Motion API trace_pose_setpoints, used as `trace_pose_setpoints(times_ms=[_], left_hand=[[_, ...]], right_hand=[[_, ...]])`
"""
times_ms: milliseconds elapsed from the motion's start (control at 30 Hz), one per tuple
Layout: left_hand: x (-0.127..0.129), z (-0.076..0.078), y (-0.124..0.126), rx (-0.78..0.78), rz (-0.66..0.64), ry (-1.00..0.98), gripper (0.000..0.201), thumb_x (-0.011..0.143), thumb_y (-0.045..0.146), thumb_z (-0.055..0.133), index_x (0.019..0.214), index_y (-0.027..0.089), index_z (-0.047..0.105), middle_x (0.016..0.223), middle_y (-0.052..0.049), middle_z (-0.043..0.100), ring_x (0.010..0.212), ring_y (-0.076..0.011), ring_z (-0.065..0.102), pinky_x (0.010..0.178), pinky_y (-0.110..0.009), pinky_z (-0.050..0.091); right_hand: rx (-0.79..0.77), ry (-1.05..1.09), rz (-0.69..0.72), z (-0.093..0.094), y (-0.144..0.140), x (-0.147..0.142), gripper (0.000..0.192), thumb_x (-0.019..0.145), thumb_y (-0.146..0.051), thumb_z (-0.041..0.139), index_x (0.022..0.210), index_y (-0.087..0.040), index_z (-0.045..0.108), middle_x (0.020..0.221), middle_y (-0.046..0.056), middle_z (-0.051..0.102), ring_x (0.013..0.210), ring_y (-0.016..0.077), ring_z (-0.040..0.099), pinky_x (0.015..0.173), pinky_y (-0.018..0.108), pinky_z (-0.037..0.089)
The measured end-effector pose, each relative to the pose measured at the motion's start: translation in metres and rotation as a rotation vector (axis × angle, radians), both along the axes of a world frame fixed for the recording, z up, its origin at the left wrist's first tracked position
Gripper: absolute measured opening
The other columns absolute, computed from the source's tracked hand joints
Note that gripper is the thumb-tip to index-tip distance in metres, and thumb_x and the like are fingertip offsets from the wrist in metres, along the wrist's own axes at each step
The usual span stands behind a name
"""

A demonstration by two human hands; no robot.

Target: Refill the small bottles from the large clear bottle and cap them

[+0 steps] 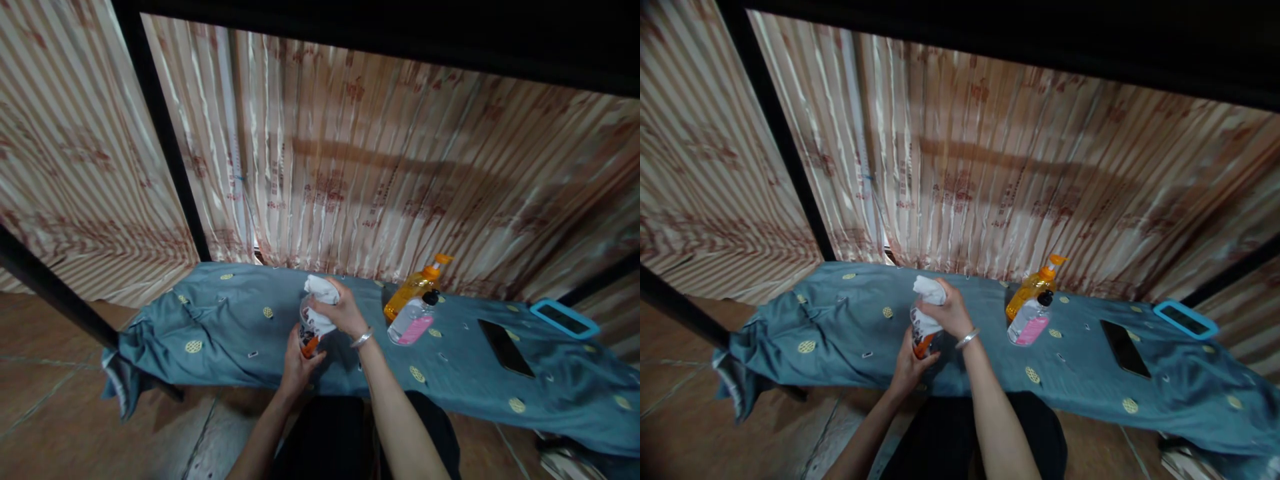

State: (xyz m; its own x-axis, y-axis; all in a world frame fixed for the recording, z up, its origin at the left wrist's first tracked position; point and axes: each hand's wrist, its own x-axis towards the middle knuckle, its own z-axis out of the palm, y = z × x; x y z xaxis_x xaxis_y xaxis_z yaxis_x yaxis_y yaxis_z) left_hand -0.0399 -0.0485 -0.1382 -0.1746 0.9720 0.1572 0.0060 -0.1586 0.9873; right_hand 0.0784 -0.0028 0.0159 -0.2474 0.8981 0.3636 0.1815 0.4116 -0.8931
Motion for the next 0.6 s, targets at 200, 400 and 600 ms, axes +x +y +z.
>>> trace_pose_setpoints(times_ms=[200, 400, 600], left_hand=[[-0.011, 0.019, 0.001, -0.065, -0.136, 0.059, 0.080, 0.054, 0.017, 0.081, 0.127, 0.021, 0.048, 0.116, -0.007, 0.067, 0.109, -0.0268, 0.065, 0.102, -0.044, 0.049], [-0.009, 0.019, 0.001, -0.067, -0.097, 0.076, 0.077, 0.053, 0.017, 0.082, 0.124, 0.021, 0.052, 0.120, -0.009, 0.066, 0.112, -0.0289, 0.064, 0.105, -0.047, 0.048], [0.013, -0.002, -0.007, -0.080, -0.028, -0.070, 0.080, 0.063, 0.029, 0.077, 0.134, 0.020, 0.040, 0.119, -0.013, 0.064, 0.100, -0.0273, 0.068, 0.085, -0.041, 0.058]], right_hand=[[-0.121, 0.080, 0.193, 0.003, 0.007, 0.018, 0.033, 0.078, -0.040, 0.076, 0.097, -0.017, 0.063, 0.073, -0.004, 0.061, 0.059, 0.0099, 0.056, 0.056, 0.026, 0.047], [-0.182, 0.136, 0.197, 0.006, 0.007, 0.013, 0.038, 0.067, -0.041, 0.081, 0.091, -0.017, 0.065, 0.073, -0.003, 0.065, 0.060, 0.0110, 0.057, 0.057, 0.027, 0.047], [-0.124, 0.159, -0.189, -0.001, -0.017, -0.012, 0.029, 0.070, -0.027, 0.073, 0.098, -0.022, 0.068, 0.081, 0.001, 0.069, 0.075, 0.0184, 0.061, 0.068, 0.031, 0.048]])
